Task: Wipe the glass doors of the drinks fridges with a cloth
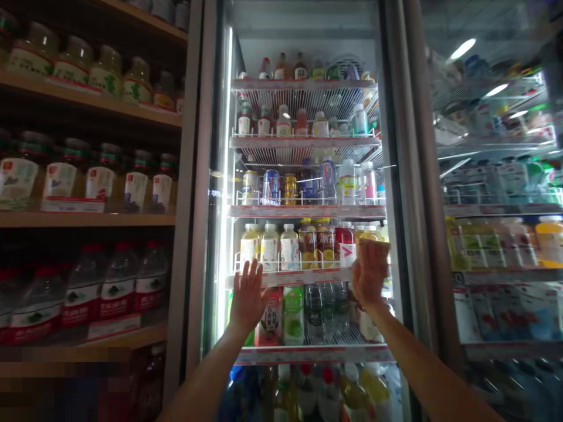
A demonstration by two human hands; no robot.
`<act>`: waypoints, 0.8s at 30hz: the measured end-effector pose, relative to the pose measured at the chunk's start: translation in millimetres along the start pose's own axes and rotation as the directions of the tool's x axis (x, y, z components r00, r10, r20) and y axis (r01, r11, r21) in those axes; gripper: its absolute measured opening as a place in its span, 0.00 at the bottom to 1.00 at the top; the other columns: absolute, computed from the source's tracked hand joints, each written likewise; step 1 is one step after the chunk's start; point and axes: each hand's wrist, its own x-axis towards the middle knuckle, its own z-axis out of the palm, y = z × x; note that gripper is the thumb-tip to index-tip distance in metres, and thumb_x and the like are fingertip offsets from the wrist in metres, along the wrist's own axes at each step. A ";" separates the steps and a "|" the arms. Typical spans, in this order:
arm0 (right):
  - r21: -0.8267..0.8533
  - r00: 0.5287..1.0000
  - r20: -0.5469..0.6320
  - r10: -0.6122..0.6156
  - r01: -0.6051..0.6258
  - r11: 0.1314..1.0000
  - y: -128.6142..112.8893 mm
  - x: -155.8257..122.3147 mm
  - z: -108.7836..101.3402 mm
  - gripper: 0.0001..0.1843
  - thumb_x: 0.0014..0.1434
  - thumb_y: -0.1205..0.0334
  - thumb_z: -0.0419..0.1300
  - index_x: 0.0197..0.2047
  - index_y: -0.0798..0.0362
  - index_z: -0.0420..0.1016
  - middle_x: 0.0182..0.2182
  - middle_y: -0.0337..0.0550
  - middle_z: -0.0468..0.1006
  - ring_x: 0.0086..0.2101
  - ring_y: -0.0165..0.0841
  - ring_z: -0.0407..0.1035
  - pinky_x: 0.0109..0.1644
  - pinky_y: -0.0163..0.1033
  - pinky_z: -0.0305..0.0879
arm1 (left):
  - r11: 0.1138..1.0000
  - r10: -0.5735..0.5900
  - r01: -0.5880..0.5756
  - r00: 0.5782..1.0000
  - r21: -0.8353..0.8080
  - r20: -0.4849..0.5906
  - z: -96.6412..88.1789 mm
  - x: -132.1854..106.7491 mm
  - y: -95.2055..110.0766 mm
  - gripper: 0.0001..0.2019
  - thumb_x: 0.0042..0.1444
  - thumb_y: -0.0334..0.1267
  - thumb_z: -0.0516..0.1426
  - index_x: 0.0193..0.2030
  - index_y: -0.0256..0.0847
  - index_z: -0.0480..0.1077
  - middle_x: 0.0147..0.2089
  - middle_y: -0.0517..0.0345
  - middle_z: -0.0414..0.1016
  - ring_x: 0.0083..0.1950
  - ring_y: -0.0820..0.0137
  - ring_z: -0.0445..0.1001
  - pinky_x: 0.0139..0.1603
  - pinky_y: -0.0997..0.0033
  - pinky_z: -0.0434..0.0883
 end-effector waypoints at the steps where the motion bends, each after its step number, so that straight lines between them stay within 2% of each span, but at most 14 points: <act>1: 0.036 0.990 0.074 -0.120 0.118 0.992 -5.8 -0.8 -0.7 0.32 0.62 0.63 0.45 0.68 0.50 0.42 0.65 0.47 0.53 0.64 0.43 0.44 0.64 0.57 0.45 | 1.000 0.000 0.000 1.000 -0.008 0.005 -0.3 0.2 -0.1 0.32 0.62 0.43 0.46 0.69 0.35 0.37 0.68 0.44 0.50 0.71 0.61 0.37 0.67 0.50 0.46; 3: 0.103 0.933 0.188 -0.306 0.291 0.951 -12.1 -1.7 -2.2 0.32 0.62 0.64 0.46 0.68 0.47 0.42 0.63 0.43 0.58 0.64 0.38 0.46 0.66 0.53 0.45 | 1.000 0.008 -0.007 1.000 -0.019 0.018 -0.9 0.5 -0.3 0.32 0.62 0.43 0.46 0.69 0.35 0.37 0.68 0.43 0.50 0.71 0.60 0.37 0.67 0.50 0.46; 4: 0.101 0.926 0.207 -0.316 0.301 0.948 -11.4 -0.7 -2.6 0.32 0.62 0.64 0.46 0.68 0.47 0.43 0.63 0.43 0.59 0.64 0.37 0.47 0.66 0.52 0.45 | 1.000 0.011 -0.011 1.000 -0.022 0.024 -1.3 0.6 -0.4 0.33 0.62 0.43 0.46 0.69 0.35 0.37 0.68 0.43 0.50 0.71 0.60 0.37 0.67 0.50 0.47; 5: 0.067 0.946 0.194 -0.259 0.251 0.966 -8.8 1.4 -2.4 0.31 0.63 0.64 0.46 0.68 0.48 0.44 0.62 0.45 0.59 0.63 0.38 0.48 0.65 0.53 0.45 | 1.000 0.015 -0.014 0.999 -0.025 0.031 -1.7 0.6 -0.4 0.33 0.62 0.43 0.46 0.69 0.35 0.37 0.68 0.43 0.50 0.71 0.60 0.37 0.67 0.50 0.47; 7: -0.034 0.995 0.093 -0.030 0.034 0.999 -2.9 7.1 -0.5 0.30 0.63 0.62 0.45 0.67 0.52 0.46 0.63 0.50 0.57 0.64 0.41 0.46 0.64 0.56 0.47 | 0.999 0.014 -0.013 0.999 -0.034 0.050 -2.7 0.7 0.0 0.33 0.62 0.44 0.46 0.69 0.35 0.36 0.69 0.42 0.49 0.71 0.59 0.37 0.67 0.49 0.47; 9: -0.073 0.993 0.011 0.115 -0.114 0.991 -4.0 11.0 1.7 0.30 0.63 0.61 0.44 0.67 0.56 0.47 0.64 0.54 0.54 0.64 0.44 0.44 0.63 0.58 0.47 | 0.999 -0.003 0.006 0.998 -0.042 0.070 -3.9 0.8 0.2 0.33 0.62 0.44 0.46 0.69 0.35 0.36 0.69 0.42 0.48 0.71 0.59 0.38 0.67 0.48 0.48; 10: -0.059 0.995 0.024 0.092 -0.091 0.994 -7.9 11.4 2.3 0.30 0.63 0.62 0.44 0.67 0.56 0.47 0.64 0.54 0.54 0.65 0.43 0.43 0.63 0.57 0.47 | 0.999 -0.008 0.011 0.997 -0.045 0.080 -4.6 0.9 0.1 0.34 0.62 0.45 0.46 0.69 0.35 0.36 0.69 0.42 0.48 0.71 0.58 0.38 0.66 0.47 0.48; 13: 0.075 0.956 0.202 -0.214 0.203 0.976 -22.4 9.8 1.7 0.29 0.62 0.63 0.45 0.67 0.51 0.48 0.63 0.46 0.57 0.65 0.37 0.44 0.66 0.52 0.43 | 0.998 -0.002 0.007 0.995 -0.055 0.101 -7.4 1.6 -2.2 0.33 0.62 0.45 0.45 0.69 0.35 0.37 0.69 0.41 0.48 0.71 0.57 0.39 0.66 0.47 0.50; 15: 0.118 0.932 0.248 -0.265 0.243 0.963 -23.2 11.9 0.8 0.29 0.62 0.63 0.45 0.66 0.48 0.50 0.63 0.44 0.58 0.64 0.35 0.45 0.67 0.51 0.41 | 0.997 0.021 -0.012 0.994 -0.075 0.110 -9.5 2.3 -4.5 0.32 0.62 0.46 0.45 0.69 0.35 0.39 0.68 0.41 0.49 0.71 0.56 0.41 0.65 0.47 0.52; 18: 0.032 0.992 0.117 0.056 -0.060 0.998 -14.7 21.9 2.0 0.29 0.63 0.62 0.43 0.67 0.52 0.48 0.64 0.49 0.54 0.64 0.41 0.44 0.65 0.57 0.42 | 0.993 0.024 -0.007 0.989 -0.119 0.143 -12.2 3.3 -5.8 0.31 0.62 0.46 0.45 0.68 0.36 0.42 0.68 0.42 0.50 0.71 0.56 0.42 0.64 0.47 0.54; 20: 0.012 0.983 0.030 0.179 -0.179 0.984 -15.9 25.8 3.3 0.30 0.62 0.62 0.42 0.67 0.55 0.47 0.65 0.52 0.52 0.65 0.44 0.42 0.64 0.60 0.42 | 0.990 -0.001 0.024 0.987 -0.138 0.163 -12.9 3.8 -4.6 0.31 0.61 0.46 0.45 0.68 0.36 0.43 0.68 0.42 0.49 0.71 0.56 0.42 0.65 0.46 0.52; 22: 0.041 0.995 0.097 0.026 -0.030 0.999 -25.8 22.9 2.5 0.31 0.62 0.62 0.43 0.68 0.55 0.46 0.65 0.51 0.52 0.65 0.42 0.42 0.65 0.58 0.42 | 0.989 -0.024 0.048 0.986 -0.140 0.164 -12.7 3.9 -2.7 0.31 0.61 0.45 0.45 0.68 0.35 0.43 0.69 0.42 0.49 0.71 0.56 0.41 0.65 0.46 0.50; 23: 0.081 0.976 0.176 -0.128 0.116 0.990 -31.6 19.5 1.1 0.31 0.62 0.63 0.44 0.67 0.53 0.47 0.65 0.48 0.53 0.65 0.40 0.42 0.66 0.56 0.42 | 0.989 -0.027 0.049 0.987 -0.136 0.158 -12.5 3.9 -1.9 0.31 0.61 0.46 0.45 0.68 0.35 0.43 0.69 0.42 0.48 0.71 0.56 0.42 0.66 0.46 0.50; 24: 0.132 0.926 0.246 -0.286 0.260 0.957 -36.3 15.7 -0.7 0.30 0.61 0.63 0.45 0.67 0.51 0.48 0.64 0.46 0.54 0.65 0.38 0.43 0.67 0.53 0.41 | 0.991 -0.025 0.045 0.988 -0.130 0.152 -12.3 3.7 -1.4 0.31 0.61 0.46 0.45 0.68 0.34 0.44 0.69 0.41 0.49 0.71 0.56 0.42 0.66 0.46 0.50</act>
